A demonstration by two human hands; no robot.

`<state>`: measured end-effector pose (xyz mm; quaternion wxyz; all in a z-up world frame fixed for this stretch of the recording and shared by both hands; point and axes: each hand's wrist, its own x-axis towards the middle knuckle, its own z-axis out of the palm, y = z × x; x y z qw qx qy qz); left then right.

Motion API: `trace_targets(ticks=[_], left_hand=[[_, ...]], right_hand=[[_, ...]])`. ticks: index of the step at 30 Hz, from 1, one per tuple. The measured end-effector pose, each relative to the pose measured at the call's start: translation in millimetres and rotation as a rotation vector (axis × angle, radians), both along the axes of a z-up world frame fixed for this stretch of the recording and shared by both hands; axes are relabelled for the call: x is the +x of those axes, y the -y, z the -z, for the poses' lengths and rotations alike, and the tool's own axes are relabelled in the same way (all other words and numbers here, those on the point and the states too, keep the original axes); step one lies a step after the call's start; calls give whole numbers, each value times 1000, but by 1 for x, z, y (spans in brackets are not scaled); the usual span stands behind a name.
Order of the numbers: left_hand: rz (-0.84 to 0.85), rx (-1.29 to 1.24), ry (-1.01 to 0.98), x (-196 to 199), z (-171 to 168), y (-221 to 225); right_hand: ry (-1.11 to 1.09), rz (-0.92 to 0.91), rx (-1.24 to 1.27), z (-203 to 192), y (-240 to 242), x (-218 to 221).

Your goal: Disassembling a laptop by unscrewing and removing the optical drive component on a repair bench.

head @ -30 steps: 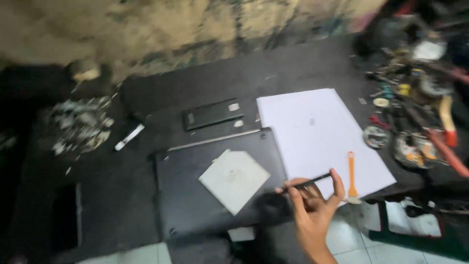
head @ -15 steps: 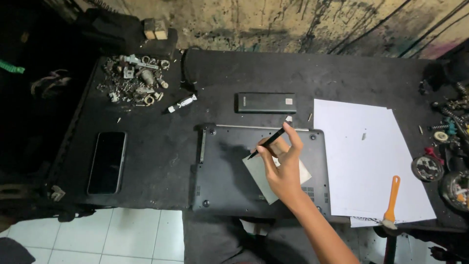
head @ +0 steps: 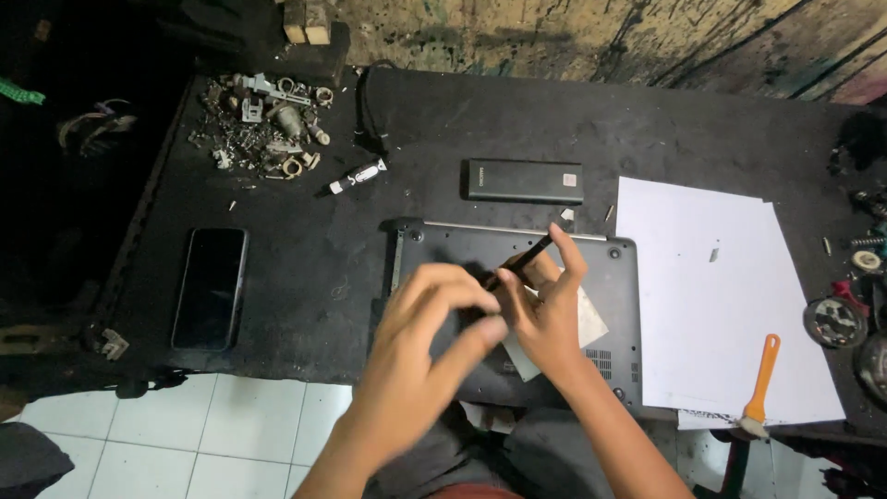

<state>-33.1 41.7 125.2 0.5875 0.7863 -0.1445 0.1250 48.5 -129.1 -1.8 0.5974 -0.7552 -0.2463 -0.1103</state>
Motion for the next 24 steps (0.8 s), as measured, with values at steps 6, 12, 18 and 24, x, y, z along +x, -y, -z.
trace_targets(ticks=[6, 12, 18, 24], left_hand=[[-175, 417, -137, 20, 121, 4], [-226, 512, -70, 21, 123, 4], [-233, 524, -95, 20, 123, 4], [-202, 528, -65, 23, 123, 4]], right_hand=[[131, -50, -65, -4, 0, 2], [85, -63, -34, -3, -2, 4], [126, -51, -31, -5, -2, 3], [225, -55, -74, 0, -2, 5]])
